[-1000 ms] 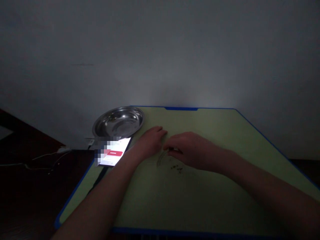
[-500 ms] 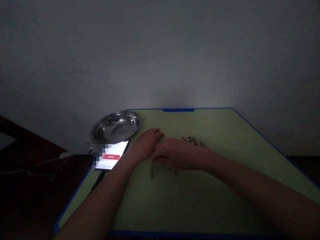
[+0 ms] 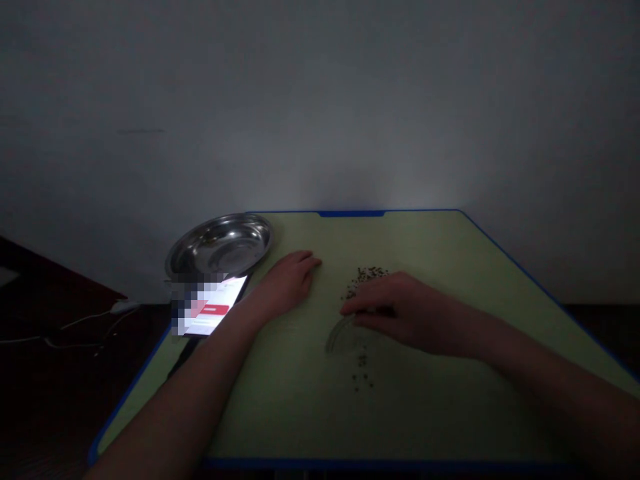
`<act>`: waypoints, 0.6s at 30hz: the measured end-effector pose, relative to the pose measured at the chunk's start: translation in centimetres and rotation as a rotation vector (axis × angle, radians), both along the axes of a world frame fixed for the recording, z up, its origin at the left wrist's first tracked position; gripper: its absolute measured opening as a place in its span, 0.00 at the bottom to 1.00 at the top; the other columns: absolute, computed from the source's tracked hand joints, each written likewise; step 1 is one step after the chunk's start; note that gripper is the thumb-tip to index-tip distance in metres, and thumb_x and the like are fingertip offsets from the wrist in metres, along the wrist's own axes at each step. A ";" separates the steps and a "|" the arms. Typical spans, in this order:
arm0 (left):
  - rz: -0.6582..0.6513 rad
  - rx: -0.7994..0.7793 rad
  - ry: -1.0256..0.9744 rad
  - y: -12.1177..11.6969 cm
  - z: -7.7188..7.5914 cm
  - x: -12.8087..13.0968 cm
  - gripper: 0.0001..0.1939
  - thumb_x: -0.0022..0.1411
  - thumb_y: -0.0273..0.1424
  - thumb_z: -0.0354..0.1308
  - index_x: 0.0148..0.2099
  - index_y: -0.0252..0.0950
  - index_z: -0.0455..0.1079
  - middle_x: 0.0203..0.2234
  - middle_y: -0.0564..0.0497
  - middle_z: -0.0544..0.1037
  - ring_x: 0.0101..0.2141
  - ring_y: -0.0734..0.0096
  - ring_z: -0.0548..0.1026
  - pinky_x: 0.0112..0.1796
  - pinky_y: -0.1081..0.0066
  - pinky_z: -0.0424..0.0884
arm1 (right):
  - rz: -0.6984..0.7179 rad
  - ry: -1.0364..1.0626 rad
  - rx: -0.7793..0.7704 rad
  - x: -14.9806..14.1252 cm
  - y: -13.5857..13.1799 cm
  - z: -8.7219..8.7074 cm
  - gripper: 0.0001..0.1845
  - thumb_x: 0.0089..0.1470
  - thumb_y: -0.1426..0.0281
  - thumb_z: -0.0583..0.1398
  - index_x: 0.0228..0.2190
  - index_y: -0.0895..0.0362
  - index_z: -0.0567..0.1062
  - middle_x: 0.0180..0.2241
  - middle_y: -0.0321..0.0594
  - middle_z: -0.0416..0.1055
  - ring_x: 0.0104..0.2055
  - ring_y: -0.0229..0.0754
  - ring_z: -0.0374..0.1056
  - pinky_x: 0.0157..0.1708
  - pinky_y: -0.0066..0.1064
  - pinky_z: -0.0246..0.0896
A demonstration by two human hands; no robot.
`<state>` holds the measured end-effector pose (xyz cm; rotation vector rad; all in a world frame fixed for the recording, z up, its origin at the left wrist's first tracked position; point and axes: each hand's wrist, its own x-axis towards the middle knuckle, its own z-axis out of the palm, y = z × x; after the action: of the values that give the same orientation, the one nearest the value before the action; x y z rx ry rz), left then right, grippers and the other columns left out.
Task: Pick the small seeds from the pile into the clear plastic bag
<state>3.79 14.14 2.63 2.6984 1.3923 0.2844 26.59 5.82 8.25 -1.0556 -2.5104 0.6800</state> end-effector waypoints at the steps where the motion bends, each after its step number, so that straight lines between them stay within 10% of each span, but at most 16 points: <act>1: -0.005 0.003 0.003 0.0 0.0 0.0 0.22 0.65 0.27 0.46 0.59 0.34 0.67 0.59 0.41 0.68 0.59 0.60 0.66 0.59 0.57 0.62 | -0.038 0.016 -0.015 0.6 0.0 -0.1 0.11 0.58 0.73 0.59 0.41 0.55 0.81 0.35 0.39 0.80 0.34 0.39 0.72 0.36 0.29 0.61; 18: -0.012 -0.014 0.009 -0.1 0.0 0.1 0.22 0.67 0.30 0.44 0.60 0.32 0.66 0.60 0.41 0.68 0.59 0.59 0.66 0.59 0.57 0.62 | -0.044 -0.161 -0.194 4.4 -0.6 -0.8 0.08 0.55 0.72 0.61 0.34 0.50 0.81 0.31 0.33 0.78 0.33 0.38 0.71 0.33 0.29 0.62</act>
<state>3.86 14.06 2.67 2.6997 1.3746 0.2613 31.03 5.19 7.43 -1.2764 -2.5872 0.8725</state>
